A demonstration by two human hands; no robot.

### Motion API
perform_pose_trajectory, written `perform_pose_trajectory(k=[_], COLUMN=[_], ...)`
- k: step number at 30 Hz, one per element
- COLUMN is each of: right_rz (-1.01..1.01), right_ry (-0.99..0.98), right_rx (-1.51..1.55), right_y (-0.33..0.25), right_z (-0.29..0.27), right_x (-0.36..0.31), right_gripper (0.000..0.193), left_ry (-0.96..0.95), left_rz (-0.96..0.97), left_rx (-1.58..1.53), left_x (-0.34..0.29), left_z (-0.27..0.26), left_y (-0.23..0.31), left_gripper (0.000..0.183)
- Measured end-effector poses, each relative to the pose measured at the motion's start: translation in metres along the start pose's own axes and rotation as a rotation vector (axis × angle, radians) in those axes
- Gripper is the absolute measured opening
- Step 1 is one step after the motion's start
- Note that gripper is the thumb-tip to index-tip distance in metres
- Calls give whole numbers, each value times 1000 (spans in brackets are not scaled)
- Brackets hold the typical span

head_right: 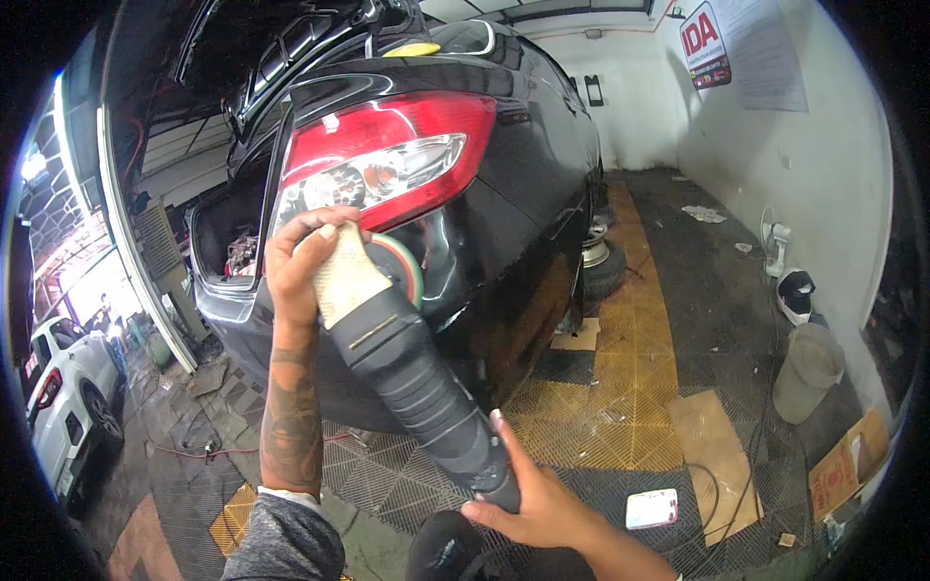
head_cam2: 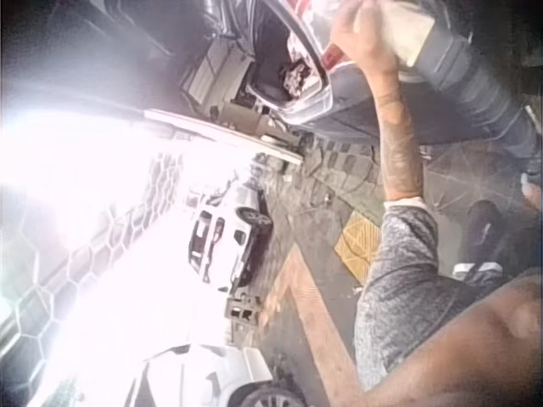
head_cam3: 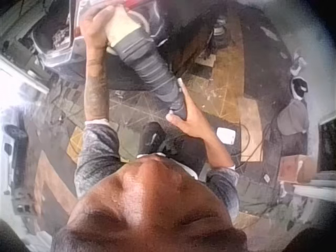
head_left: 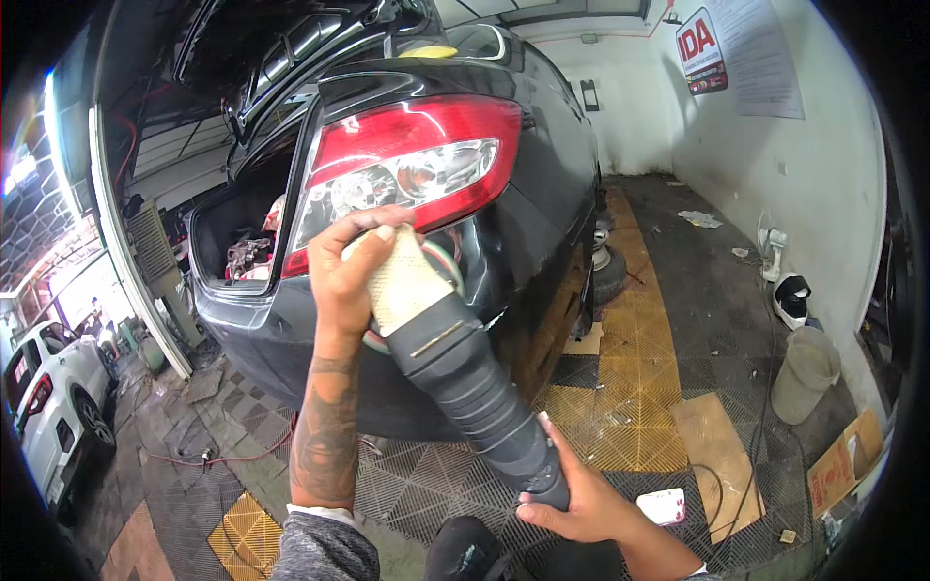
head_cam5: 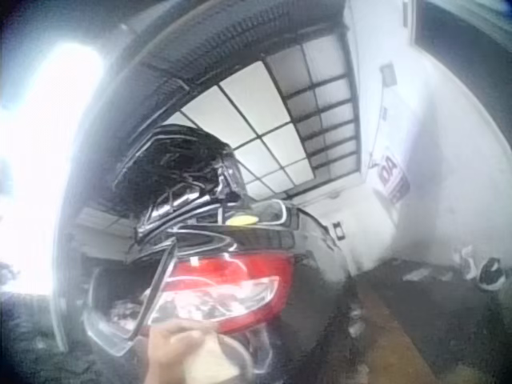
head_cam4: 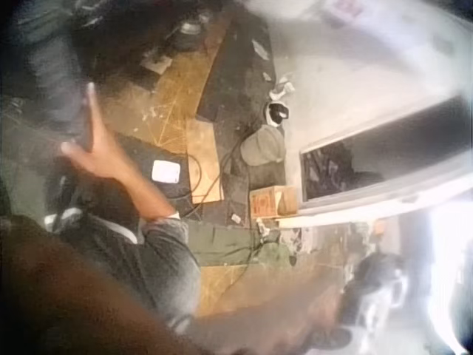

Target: The person polishes the rear panel and bumper of a black car using a rotary buffer.

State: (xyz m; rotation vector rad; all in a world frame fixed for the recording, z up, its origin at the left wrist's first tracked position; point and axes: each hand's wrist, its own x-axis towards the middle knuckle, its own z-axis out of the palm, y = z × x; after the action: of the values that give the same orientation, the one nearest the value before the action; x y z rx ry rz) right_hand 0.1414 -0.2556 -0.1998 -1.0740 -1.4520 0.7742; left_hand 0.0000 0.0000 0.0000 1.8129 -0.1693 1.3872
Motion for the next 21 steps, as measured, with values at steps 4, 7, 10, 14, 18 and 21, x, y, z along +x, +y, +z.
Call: perform_pose_trajectory(k=[4, 7, 10, 14, 18, 21], right_rz=[107, 148, 366, 192, 388, 366], right_ry=[75, 121, -7, -117, -312, -363], right_rx=[-105, -18, 243, 193, 190, 181], right_y=[6, 21, 18, 23, -2, -43], right_z=[-18, -15, -15, -12, -12, -9], right_x=[-11, -19, -16, 16, 54, 86], right_gripper=[106, 102, 96, 88, 87, 92], left_ry=[-26, -84, -42, 113, 340, 310], left_rz=[-26, -58, -87, 3, -34, -142], left_rx=[111, 109, 103, 125, -42, -48], left_x=[10, 14, 2, -27, -40, -36], left_z=[33, 50, 45, 18, 8, 0], left_y=[-2, -6, -2, 14, 22, 29], left_gripper=[25, 25, 24, 23, 16, 11])
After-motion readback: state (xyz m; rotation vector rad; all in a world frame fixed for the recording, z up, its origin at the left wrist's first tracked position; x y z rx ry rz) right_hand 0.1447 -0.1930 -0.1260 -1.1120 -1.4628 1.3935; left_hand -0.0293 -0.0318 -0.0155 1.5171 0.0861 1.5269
